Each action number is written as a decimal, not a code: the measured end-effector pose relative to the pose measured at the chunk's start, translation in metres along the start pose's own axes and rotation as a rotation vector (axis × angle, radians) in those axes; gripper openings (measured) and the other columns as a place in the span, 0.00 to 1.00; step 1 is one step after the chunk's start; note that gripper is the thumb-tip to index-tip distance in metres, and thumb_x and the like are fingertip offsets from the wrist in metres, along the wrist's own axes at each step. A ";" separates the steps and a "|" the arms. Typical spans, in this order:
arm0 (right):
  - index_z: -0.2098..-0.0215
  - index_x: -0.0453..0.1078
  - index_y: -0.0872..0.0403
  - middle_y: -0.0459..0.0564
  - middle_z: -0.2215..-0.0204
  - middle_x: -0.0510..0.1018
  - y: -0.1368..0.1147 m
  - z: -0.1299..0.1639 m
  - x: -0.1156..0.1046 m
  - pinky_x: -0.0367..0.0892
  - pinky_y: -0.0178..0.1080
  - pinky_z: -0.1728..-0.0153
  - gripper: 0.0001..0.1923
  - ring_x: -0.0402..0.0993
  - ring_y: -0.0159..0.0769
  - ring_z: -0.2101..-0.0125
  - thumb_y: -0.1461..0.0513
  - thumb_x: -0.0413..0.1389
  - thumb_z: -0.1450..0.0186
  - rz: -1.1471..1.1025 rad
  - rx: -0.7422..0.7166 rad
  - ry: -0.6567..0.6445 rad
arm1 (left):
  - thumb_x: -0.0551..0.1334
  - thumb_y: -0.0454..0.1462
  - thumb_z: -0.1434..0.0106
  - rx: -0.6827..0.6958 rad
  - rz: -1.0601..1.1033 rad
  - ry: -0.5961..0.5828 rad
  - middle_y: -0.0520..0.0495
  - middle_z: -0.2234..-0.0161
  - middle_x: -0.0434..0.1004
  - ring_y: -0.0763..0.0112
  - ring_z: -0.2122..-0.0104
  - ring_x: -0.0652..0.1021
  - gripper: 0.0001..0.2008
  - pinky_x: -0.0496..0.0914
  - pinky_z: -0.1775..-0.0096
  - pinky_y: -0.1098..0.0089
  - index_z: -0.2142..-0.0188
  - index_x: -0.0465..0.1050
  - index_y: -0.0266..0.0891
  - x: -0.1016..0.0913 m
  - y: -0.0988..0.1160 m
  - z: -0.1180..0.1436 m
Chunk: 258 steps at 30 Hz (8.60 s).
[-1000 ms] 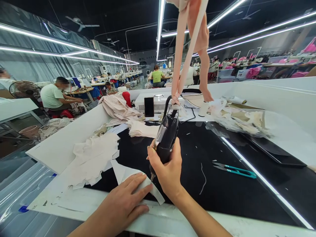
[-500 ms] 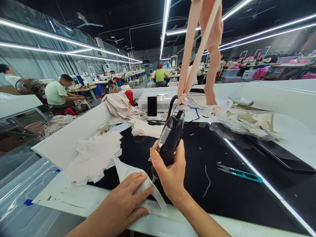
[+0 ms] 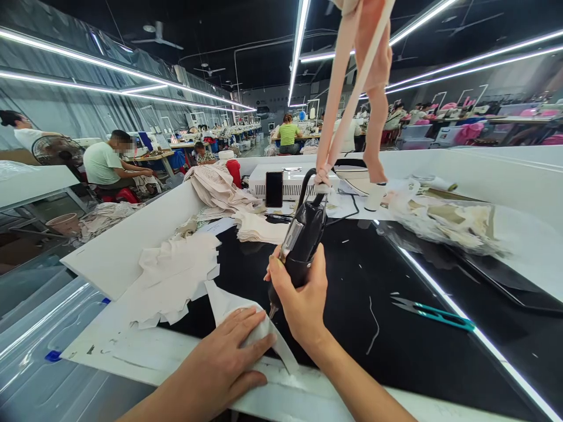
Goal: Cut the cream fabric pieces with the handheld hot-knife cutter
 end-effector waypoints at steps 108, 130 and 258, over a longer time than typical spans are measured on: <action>0.47 0.71 0.44 0.41 0.67 0.78 -0.019 0.008 -0.040 0.75 0.39 0.71 0.19 0.76 0.34 0.74 0.55 0.70 0.33 -0.026 0.027 0.005 | 0.57 0.26 0.24 0.193 0.027 -0.018 0.44 0.48 0.80 0.63 0.48 0.79 0.16 0.74 0.42 0.65 0.41 0.73 0.37 -0.003 -0.014 -0.035; 0.48 0.71 0.46 0.41 0.69 0.78 -0.019 -0.002 -0.030 0.75 0.38 0.73 0.21 0.75 0.34 0.75 0.56 0.71 0.36 -0.102 0.063 0.073 | 0.58 0.25 0.26 0.111 0.096 0.014 0.41 0.46 0.76 0.61 0.48 0.79 0.21 0.77 0.43 0.62 0.39 0.75 0.43 0.003 -0.011 -0.026; 0.59 0.67 0.47 0.40 0.68 0.79 -0.001 0.001 -0.001 0.74 0.35 0.76 0.12 0.75 0.30 0.77 0.60 0.67 0.33 -0.060 0.017 -0.028 | 0.53 0.30 0.21 0.031 0.138 0.038 0.39 0.48 0.80 0.61 0.46 0.81 0.12 0.77 0.38 0.58 0.48 0.76 0.35 -0.026 -0.021 -0.028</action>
Point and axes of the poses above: each hand's wrist, its own z-axis away from the middle knuckle, its own x-axis out of the palm, y = z × x, the point moved 1 cm from there along -z, towards the middle knuckle
